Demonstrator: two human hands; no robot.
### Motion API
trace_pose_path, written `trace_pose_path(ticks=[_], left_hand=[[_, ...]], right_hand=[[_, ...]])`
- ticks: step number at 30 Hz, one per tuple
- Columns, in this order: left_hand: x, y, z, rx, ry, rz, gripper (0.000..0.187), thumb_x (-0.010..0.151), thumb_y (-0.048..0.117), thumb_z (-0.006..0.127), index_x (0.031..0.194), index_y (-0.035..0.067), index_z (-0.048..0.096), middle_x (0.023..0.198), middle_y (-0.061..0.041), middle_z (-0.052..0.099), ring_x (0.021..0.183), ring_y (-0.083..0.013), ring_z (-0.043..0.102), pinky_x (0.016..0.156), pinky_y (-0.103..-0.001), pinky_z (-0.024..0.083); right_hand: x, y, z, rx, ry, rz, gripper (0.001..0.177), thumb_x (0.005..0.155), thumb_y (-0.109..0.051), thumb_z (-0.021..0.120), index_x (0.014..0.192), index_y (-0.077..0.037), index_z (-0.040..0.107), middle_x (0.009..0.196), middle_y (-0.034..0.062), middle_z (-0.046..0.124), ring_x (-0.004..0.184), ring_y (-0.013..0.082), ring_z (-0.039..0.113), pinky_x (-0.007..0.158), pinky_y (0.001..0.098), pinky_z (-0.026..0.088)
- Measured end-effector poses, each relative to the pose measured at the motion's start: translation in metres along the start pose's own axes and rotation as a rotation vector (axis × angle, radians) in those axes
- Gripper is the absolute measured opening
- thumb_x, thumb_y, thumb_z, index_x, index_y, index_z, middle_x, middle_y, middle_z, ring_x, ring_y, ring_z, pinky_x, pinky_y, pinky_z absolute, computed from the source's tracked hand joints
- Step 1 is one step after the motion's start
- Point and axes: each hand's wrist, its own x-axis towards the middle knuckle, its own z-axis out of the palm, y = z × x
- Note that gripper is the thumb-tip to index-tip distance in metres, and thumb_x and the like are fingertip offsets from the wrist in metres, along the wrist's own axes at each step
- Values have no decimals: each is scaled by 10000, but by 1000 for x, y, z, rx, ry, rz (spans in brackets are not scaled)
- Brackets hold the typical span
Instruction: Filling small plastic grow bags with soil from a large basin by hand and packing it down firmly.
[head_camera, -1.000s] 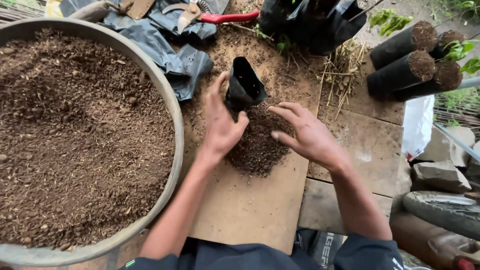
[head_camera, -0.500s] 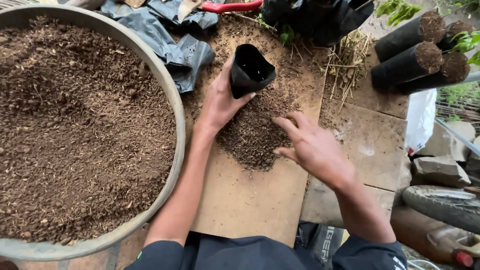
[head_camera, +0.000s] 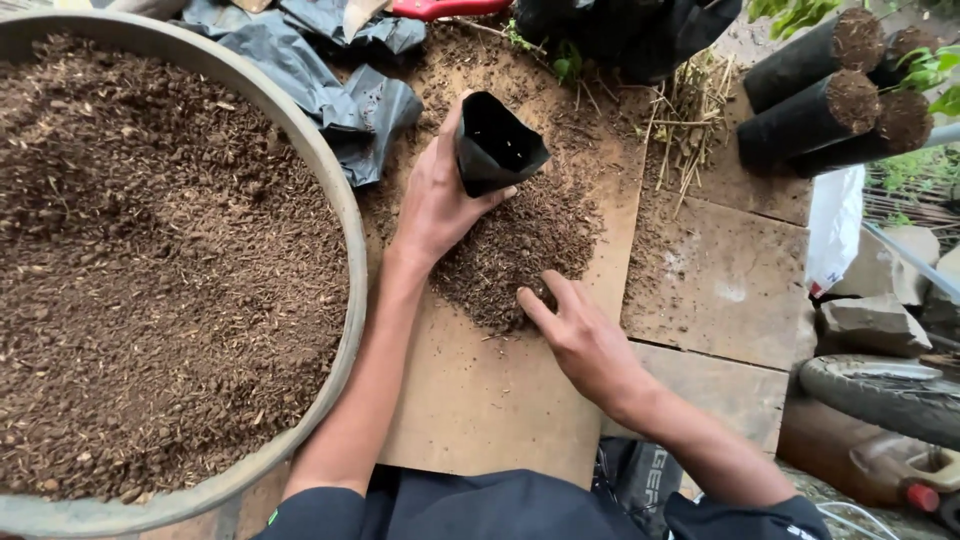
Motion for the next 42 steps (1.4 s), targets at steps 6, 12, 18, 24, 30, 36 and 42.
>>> trace_pose_path(ticks=[6,12,18,24,30,36,42], left_hand=[[3,16,-7,-2,14,-146,1243,750,367,1062,1709,174,295,1283,-301,698,1214,-541,695,1035,-655,553],[-1,-3,3,27,13,-158,1001,752,439,1026,1567,135,531,1187,-205,738,1132,-429,731,1014,-548,558],[-3,-24,13,28,22,-168,996,718,529,1025,1546,235,556,1188,-74,757,1141,-281,735,1030,-436,555],[1,2,-1,24,17,-149,968,740,486,1017,1540,219,543,1166,-126,746,1121,-355,739,1003,-489,574],[1,3,-1,-13,-6,-180,971,773,348,1021,1573,163,503,1228,-205,737,1155,-445,723,1016,-558,554],[7,7,3,2,29,-206,1037,765,197,1027,1627,168,451,1241,-258,725,1152,-489,723,1051,-595,550],[7,14,-4,-11,52,-158,1083,777,149,1025,1658,168,395,1207,-287,726,1129,-513,736,1016,-623,571]], right_hand=[[1,24,22,-64,93,-4,232,1053,-150,599,1274,-184,661,1269,97,648,1103,272,732,852,376,635],[56,28,-73,546,239,16,236,940,-31,795,1167,-87,827,1178,158,811,1133,330,767,915,459,638],[133,29,-143,449,218,-37,160,980,19,773,1133,-11,810,1117,229,799,1048,376,773,941,484,648],[182,30,-144,264,31,-47,238,973,52,748,1207,64,786,1105,290,763,956,410,787,828,518,662],[142,20,-159,296,316,-55,299,1119,-103,710,1400,-1,721,1309,277,740,1008,363,780,833,496,635],[82,32,-116,247,-244,346,699,997,-410,732,1572,-61,542,1476,291,619,1243,461,677,1009,585,609],[86,12,-79,157,-272,247,621,1029,-463,673,1589,-236,532,1572,283,444,1359,520,556,1058,660,543]])
